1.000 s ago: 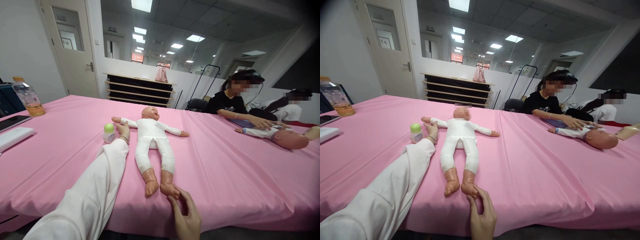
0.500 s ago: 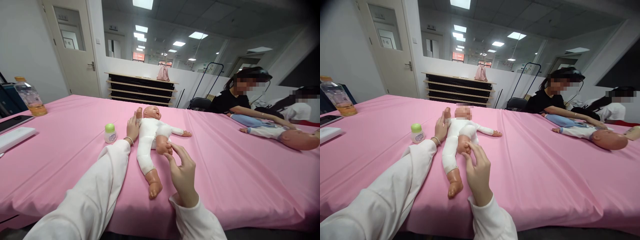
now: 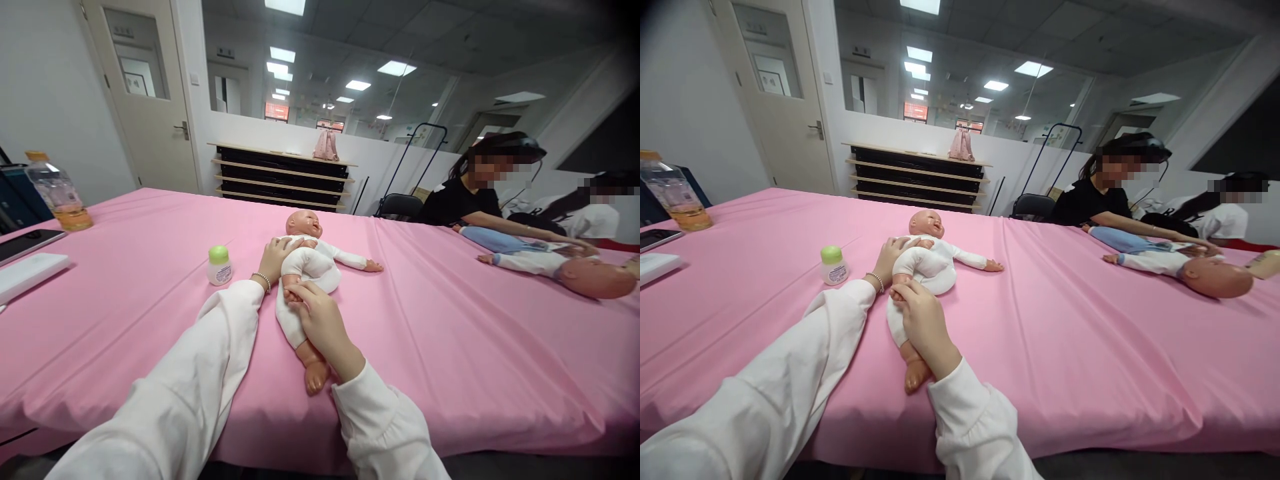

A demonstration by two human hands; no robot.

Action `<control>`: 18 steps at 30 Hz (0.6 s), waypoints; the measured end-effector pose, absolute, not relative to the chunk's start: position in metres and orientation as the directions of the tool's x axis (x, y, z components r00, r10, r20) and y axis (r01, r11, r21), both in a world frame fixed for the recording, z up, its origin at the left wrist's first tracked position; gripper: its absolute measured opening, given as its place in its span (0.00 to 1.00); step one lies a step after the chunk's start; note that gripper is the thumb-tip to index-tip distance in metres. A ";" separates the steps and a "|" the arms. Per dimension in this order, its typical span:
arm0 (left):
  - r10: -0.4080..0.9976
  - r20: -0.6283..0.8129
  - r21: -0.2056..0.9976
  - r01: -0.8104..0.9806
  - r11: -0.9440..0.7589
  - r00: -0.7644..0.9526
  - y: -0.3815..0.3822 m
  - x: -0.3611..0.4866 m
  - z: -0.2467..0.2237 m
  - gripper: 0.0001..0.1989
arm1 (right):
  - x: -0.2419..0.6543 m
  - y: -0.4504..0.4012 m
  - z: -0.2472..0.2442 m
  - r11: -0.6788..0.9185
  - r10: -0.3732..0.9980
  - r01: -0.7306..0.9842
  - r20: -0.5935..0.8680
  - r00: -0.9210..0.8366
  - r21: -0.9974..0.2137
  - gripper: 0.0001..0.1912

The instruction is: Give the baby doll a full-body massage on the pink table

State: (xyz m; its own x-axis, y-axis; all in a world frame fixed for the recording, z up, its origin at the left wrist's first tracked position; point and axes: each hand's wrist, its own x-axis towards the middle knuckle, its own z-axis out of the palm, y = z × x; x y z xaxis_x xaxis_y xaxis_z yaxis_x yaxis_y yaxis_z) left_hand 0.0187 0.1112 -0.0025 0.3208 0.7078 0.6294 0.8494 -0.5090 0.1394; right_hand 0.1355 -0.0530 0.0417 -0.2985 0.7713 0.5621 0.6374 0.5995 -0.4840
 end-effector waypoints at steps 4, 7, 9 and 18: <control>0.727 0.677 0.340 0.829 -0.444 0.111 0.115 0.014 -0.008 0.24 | 0.147 -0.071 0.038 0.614 0.703 0.560 0.708 -0.067 -0.556 0.12; 0.754 0.646 0.562 0.743 -0.364 -0.120 0.122 0.009 -0.012 0.29 | 0.161 -0.098 0.023 0.517 0.668 0.569 0.717 0.199 -0.639 0.10; 0.764 0.578 0.711 0.637 -0.298 -0.288 0.126 0.005 -0.014 0.33 | 0.171 -0.118 0.006 0.399 0.683 0.567 0.646 0.341 -0.721 0.10; 0.697 0.222 0.970 0.225 -0.089 -0.682 0.136 -0.005 -0.018 0.30 | 0.199 -0.164 -0.039 0.227 0.840 0.664 0.488 0.236 -0.712 0.10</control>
State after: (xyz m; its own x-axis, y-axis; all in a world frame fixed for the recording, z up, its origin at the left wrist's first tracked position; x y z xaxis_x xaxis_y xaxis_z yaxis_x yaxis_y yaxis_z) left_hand -0.0050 0.1359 -0.0184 -0.6817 0.6973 0.2215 0.2248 -0.0885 0.9704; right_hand 0.1990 -0.1644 -0.0392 0.2360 0.8404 0.4879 0.6644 0.2268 -0.7121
